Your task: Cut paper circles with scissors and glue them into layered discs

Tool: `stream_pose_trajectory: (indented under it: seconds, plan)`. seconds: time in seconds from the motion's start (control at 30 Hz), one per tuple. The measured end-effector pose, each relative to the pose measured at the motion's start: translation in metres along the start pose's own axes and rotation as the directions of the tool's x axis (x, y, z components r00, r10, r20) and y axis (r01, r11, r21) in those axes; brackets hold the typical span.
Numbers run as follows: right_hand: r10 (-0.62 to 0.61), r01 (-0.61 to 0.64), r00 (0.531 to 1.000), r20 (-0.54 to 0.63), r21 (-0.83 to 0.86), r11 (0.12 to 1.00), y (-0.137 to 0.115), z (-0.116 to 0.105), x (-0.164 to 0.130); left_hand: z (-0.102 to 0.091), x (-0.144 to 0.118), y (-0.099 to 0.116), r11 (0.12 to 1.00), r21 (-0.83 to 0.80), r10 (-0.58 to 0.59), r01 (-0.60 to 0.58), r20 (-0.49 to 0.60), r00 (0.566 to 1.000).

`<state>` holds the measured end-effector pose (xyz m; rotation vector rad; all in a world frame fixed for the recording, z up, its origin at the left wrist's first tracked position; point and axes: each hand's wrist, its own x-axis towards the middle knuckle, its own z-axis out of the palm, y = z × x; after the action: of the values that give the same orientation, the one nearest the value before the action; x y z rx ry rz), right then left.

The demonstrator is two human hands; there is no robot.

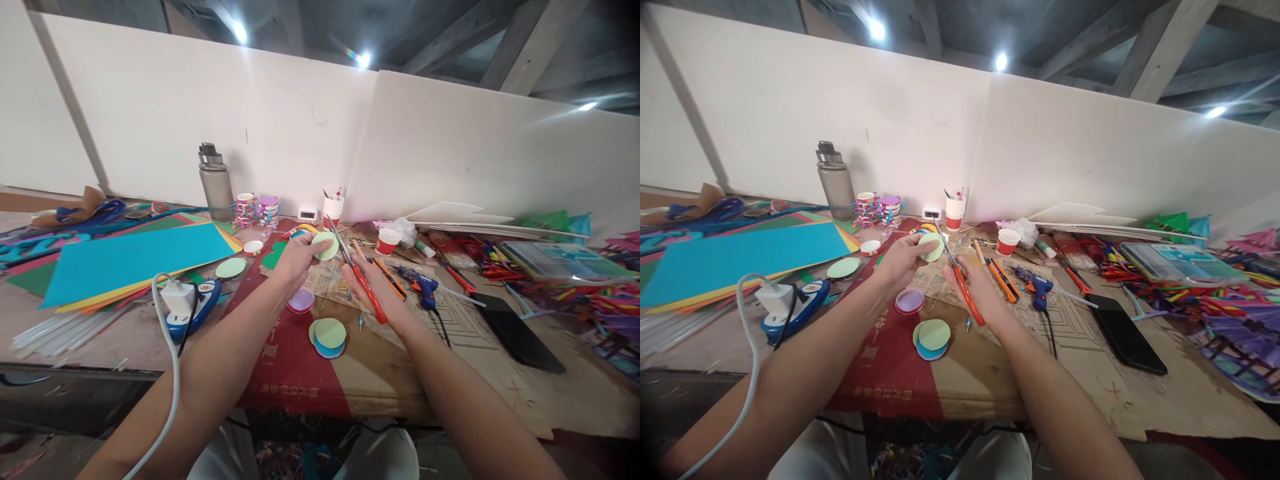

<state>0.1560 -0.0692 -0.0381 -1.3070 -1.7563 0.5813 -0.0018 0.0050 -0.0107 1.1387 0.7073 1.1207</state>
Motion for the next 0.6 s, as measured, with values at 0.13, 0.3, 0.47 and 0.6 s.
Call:
stream_pose_trajectory:
  seconds: [0.13, 0.3, 0.47, 0.6]
  plan:
    - [-0.016, 0.016, 1.000, -0.002, -0.069, 0.997, -0.004, -0.003, 0.001, -0.002, 0.000, 0.003, 1.000, 0.007, 0.000, 0.000, 0.028, 1.000]
    - [-0.036, 0.040, 0.999, 0.025, -0.136, 0.990, -0.003, -0.006, 0.001, -0.003, 0.000, 0.008, 0.999, 0.030, -0.017, 0.017, 0.019, 1.000]
    - [-0.066, 0.069, 0.998, 0.025, -0.215, 0.974, -0.006, -0.010, 0.000, -0.008, 0.004, 0.009, 0.998, 0.057, -0.036, 0.032, 0.055, 0.998]
    - [-0.064, 0.073, 0.997, 0.041, -0.252, 0.965, -0.009, -0.013, 0.001, -0.014, 0.008, 0.007, 0.995, 0.101, -0.026, 0.019, 0.072, 0.997]
